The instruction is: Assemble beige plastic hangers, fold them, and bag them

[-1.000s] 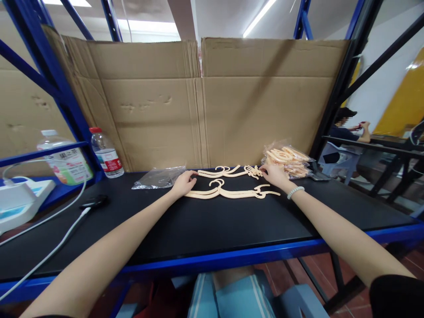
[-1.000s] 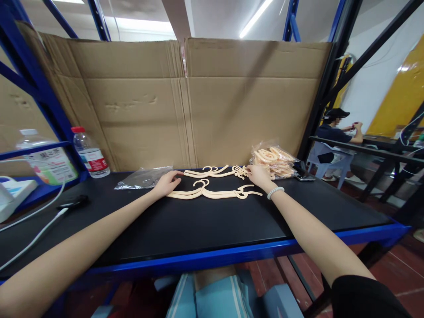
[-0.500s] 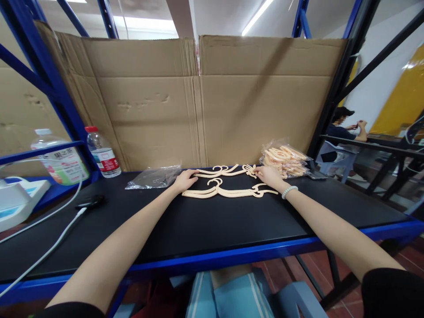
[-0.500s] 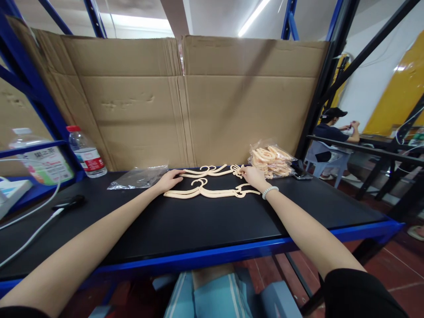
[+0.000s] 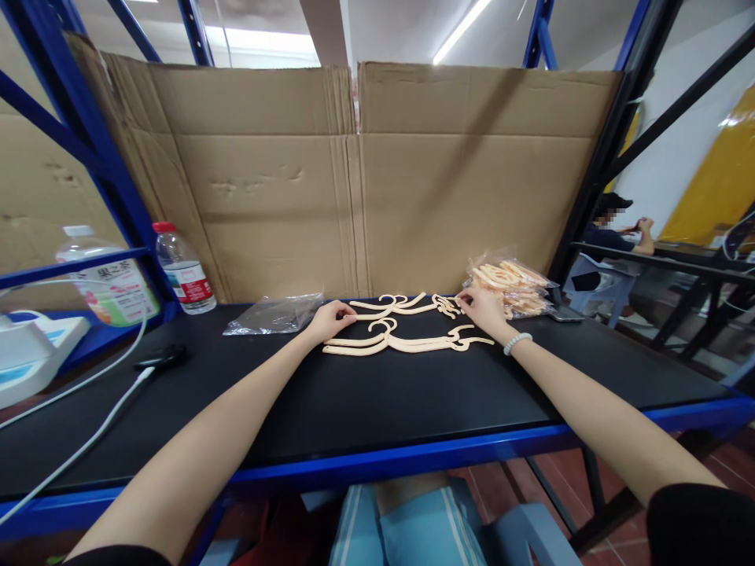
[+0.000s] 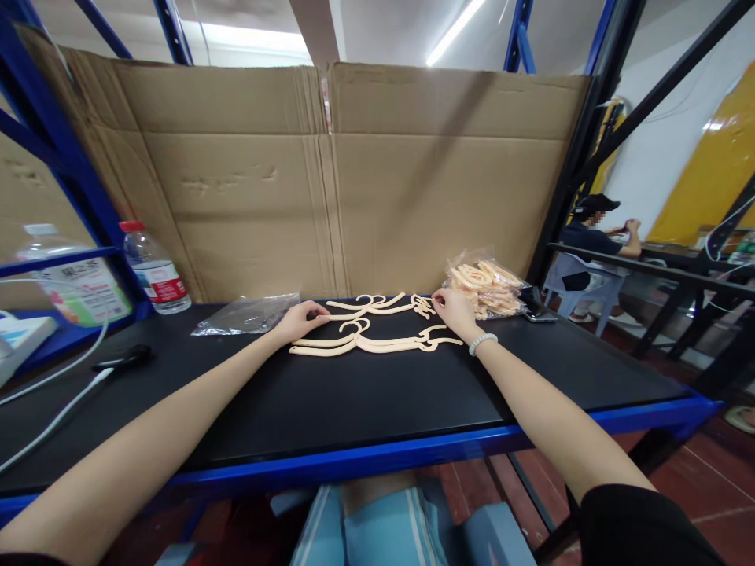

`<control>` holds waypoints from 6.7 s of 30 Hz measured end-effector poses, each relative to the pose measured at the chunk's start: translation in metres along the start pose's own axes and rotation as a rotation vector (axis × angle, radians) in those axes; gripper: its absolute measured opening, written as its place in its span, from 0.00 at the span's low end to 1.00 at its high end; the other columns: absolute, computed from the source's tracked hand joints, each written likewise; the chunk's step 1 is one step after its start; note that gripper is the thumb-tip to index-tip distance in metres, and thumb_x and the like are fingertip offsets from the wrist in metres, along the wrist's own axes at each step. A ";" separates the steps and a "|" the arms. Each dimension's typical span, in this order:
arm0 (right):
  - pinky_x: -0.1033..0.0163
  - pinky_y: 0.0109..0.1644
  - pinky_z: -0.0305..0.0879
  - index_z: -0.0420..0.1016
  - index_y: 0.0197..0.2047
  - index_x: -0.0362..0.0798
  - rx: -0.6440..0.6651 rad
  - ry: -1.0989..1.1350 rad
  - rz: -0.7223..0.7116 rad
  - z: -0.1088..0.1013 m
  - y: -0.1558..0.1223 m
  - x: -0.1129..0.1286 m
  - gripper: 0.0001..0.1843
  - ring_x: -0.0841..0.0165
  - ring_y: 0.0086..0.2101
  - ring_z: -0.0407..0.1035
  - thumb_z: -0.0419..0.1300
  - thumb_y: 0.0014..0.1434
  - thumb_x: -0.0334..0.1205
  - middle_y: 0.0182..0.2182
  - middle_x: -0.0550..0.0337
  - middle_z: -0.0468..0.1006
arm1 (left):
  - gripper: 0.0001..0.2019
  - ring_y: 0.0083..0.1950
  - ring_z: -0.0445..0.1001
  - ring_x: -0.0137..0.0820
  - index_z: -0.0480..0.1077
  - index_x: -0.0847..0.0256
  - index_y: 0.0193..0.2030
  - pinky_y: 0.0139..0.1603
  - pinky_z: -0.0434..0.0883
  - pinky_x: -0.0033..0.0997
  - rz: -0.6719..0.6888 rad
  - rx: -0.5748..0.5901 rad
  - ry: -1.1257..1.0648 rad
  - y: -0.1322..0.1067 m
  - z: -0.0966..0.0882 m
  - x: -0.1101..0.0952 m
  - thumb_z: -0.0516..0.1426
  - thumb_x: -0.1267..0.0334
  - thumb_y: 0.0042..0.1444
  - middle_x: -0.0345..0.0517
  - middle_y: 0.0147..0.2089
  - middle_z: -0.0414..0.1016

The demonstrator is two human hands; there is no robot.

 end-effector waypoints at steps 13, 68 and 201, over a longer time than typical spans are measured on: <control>0.64 0.33 0.75 0.70 0.36 0.45 -0.093 0.810 0.231 -0.017 -0.008 -0.001 0.14 0.63 0.32 0.78 0.62 0.57 0.48 0.32 0.50 0.80 | 0.14 0.48 0.74 0.36 0.68 0.63 0.53 0.47 0.74 0.44 -0.084 -0.249 -0.115 -0.006 -0.017 -0.001 0.56 0.60 0.63 0.50 0.52 0.72; 0.62 0.50 0.70 0.73 0.32 0.47 0.553 1.366 0.632 0.020 -0.039 0.034 0.07 0.68 0.39 0.74 0.64 0.54 0.25 0.35 0.56 0.79 | 0.10 0.32 0.70 0.28 0.68 0.64 0.33 0.36 0.70 0.33 0.001 -0.396 -0.200 -0.042 -0.026 -0.041 0.57 0.59 0.61 0.38 0.31 0.68; 0.63 0.42 0.79 0.66 0.27 0.45 0.484 1.344 0.504 0.022 -0.037 0.039 0.13 0.71 0.29 0.75 0.65 0.55 0.23 0.25 0.62 0.73 | 0.09 0.32 0.71 0.28 0.69 0.65 0.35 0.37 0.72 0.33 0.006 -0.356 -0.429 -0.041 -0.018 -0.036 0.58 0.61 0.61 0.38 0.31 0.70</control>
Point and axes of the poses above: each hand's wrist, its own y-axis towards the middle knuckle, its own z-axis out of the palm, x = y × z, the point moved 6 cm from there along y, towards the middle knuckle
